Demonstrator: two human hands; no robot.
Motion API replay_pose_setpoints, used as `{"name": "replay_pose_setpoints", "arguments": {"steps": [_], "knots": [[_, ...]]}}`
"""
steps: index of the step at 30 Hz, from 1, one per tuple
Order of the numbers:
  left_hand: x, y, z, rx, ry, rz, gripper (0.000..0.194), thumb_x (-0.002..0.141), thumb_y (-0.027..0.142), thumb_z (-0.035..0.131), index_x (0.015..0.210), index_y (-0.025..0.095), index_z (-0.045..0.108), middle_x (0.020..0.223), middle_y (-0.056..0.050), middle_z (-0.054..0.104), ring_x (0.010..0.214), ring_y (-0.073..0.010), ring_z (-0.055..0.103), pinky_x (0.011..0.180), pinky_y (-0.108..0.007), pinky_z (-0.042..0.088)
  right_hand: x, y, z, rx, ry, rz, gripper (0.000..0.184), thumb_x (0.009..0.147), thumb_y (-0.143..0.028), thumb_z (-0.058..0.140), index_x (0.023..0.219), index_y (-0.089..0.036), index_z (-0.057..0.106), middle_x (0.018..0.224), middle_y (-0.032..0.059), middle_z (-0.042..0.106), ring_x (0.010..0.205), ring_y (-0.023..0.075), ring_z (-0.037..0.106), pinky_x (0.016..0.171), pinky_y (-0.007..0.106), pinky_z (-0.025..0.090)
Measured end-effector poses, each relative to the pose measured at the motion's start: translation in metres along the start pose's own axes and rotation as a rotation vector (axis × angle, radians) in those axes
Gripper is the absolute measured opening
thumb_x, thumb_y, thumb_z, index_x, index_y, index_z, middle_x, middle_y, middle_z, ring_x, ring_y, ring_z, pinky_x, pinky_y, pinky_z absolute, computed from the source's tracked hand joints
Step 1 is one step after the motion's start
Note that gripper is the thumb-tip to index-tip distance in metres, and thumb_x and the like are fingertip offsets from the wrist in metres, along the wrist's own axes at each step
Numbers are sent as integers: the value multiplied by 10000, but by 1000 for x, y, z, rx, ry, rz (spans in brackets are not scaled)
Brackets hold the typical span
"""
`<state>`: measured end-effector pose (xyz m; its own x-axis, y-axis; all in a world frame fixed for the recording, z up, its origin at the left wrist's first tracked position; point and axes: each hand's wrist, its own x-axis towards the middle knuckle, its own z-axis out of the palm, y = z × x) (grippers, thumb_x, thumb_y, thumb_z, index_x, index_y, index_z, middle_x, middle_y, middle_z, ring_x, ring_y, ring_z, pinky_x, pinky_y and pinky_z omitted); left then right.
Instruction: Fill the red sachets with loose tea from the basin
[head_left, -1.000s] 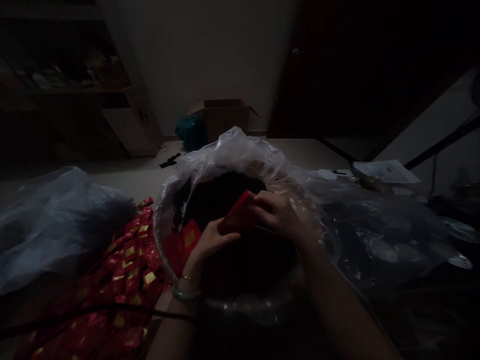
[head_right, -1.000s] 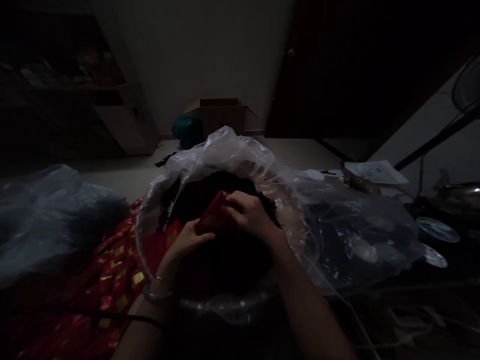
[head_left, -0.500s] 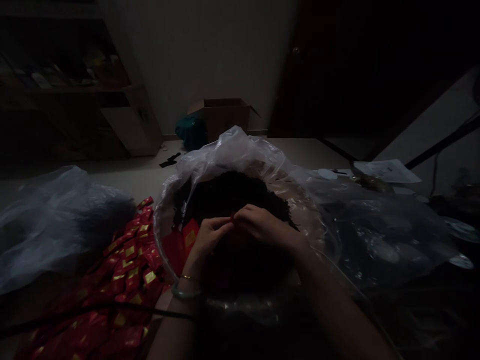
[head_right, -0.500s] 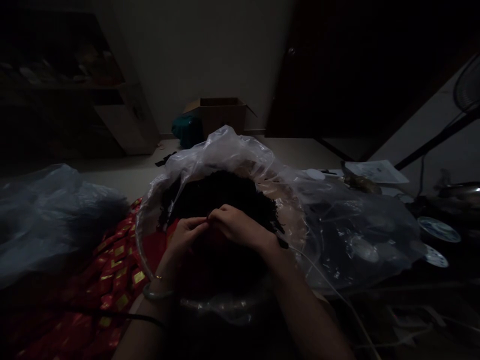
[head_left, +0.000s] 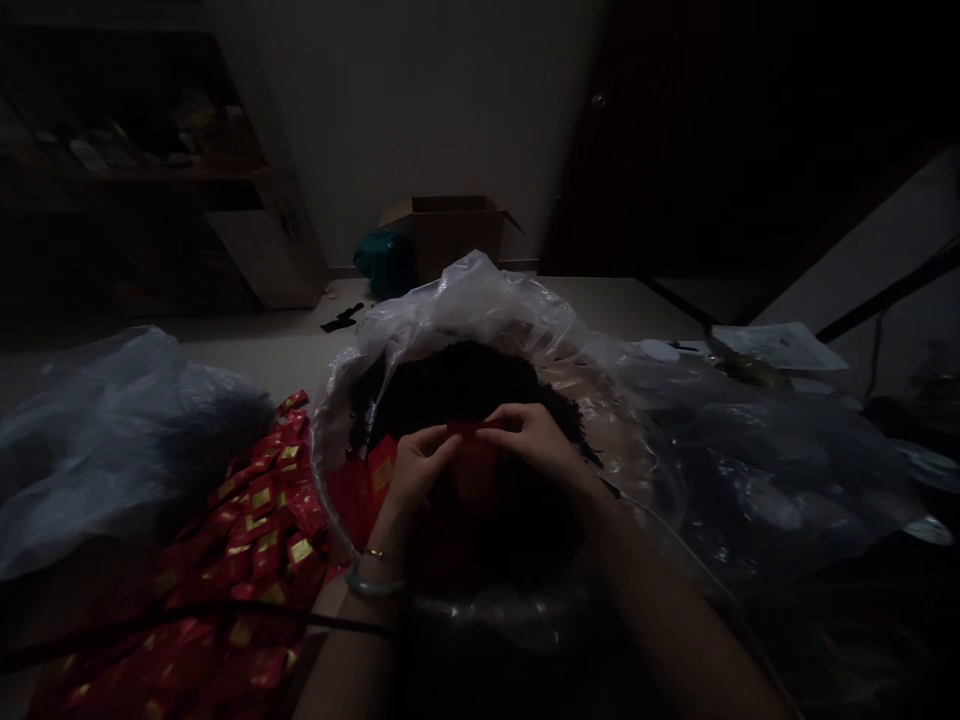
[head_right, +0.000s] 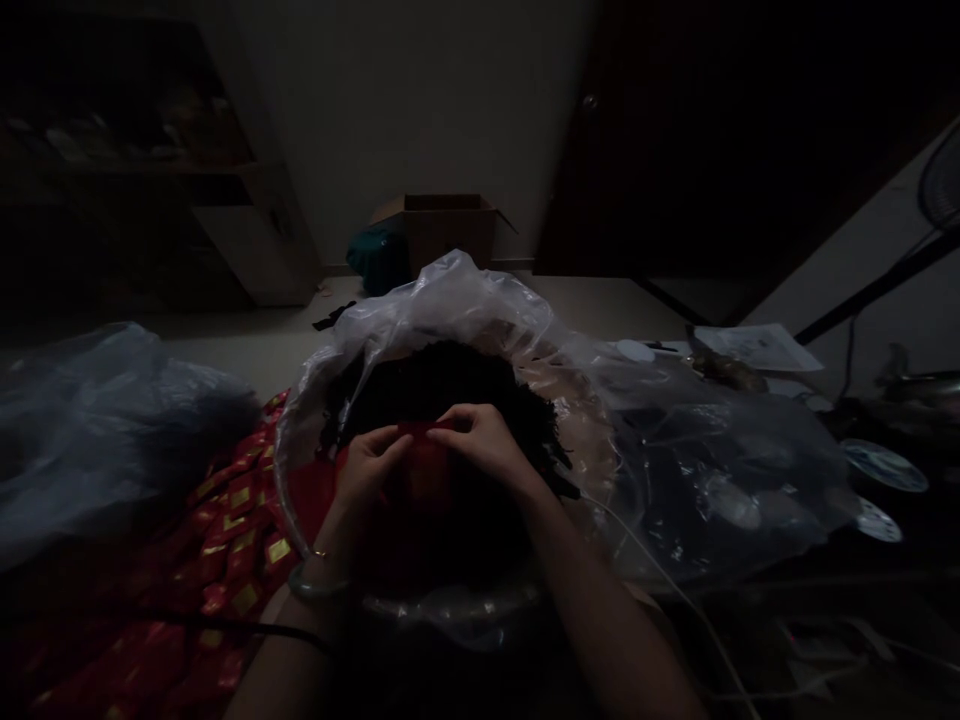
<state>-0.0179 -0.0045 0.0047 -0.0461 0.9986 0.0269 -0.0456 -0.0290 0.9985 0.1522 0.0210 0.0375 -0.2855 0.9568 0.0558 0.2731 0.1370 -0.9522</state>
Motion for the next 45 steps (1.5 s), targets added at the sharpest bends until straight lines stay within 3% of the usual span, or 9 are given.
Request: {"name": "replay_pose_setpoints", "arguments": {"steps": [5,12,18,24,28,32,34,39,45], "knots": [[-1,1,1,12,64,-24,282,656,368,703,784,122,751,712,-42,737,612,-176,641,547,-244,479,0,1,4,-20,140,-23,363,575,-350,765,849,-166,614,764,7,655,676,149,601,615,273,488],[1,-2,1,51,83,27,227,655,316,703,798,151,765,750,-32,746,676,-193,652,599,-254,490,-3,5,15,-219,203,-154,127,694,-268,685,779,-175,675,769,31,662,735,178,624,666,296,488],[3,-6,1,48,142,35,234,672,317,687,827,161,764,760,-23,748,680,-188,648,612,-258,492,-3,6,24,-162,362,-150,241,689,-249,689,912,-160,671,811,55,688,733,194,645,692,325,518],[4,-17,5,2,196,80,384,751,495,597,819,143,736,741,-21,727,684,-176,642,596,-241,485,-3,18,38,-123,365,-186,253,681,-206,673,931,-177,691,942,69,716,875,222,664,816,366,526],[4,-20,11,-61,282,188,509,791,601,493,926,157,703,909,-63,731,865,-203,661,760,-288,513,-5,23,54,-12,399,-205,368,708,-189,643,1076,-208,656,1017,55,712,934,209,666,862,353,522],[3,-20,14,-107,309,218,554,814,624,439,1026,160,656,1021,-92,710,967,-212,646,875,-335,491,-8,20,62,35,374,-222,216,742,-231,637,951,-210,687,951,50,716,891,203,666,840,344,521],[3,-20,14,-117,279,201,586,811,647,414,1026,155,647,994,-96,713,931,-213,656,853,-338,500,-8,19,62,27,356,-229,167,724,-248,660,883,-203,687,915,53,704,871,203,655,818,340,517],[3,-18,13,-69,193,214,558,784,657,453,923,165,676,936,-71,718,899,-205,650,809,-301,497,-5,19,59,132,326,-125,322,644,-333,735,910,-188,626,871,42,677,814,197,638,755,325,512],[2,-16,11,-85,181,114,472,737,607,566,817,160,698,765,-34,702,757,-168,634,689,-246,480,-3,17,53,173,303,-19,230,618,-353,729,721,-180,617,700,6,645,685,172,599,679,298,483]]}}
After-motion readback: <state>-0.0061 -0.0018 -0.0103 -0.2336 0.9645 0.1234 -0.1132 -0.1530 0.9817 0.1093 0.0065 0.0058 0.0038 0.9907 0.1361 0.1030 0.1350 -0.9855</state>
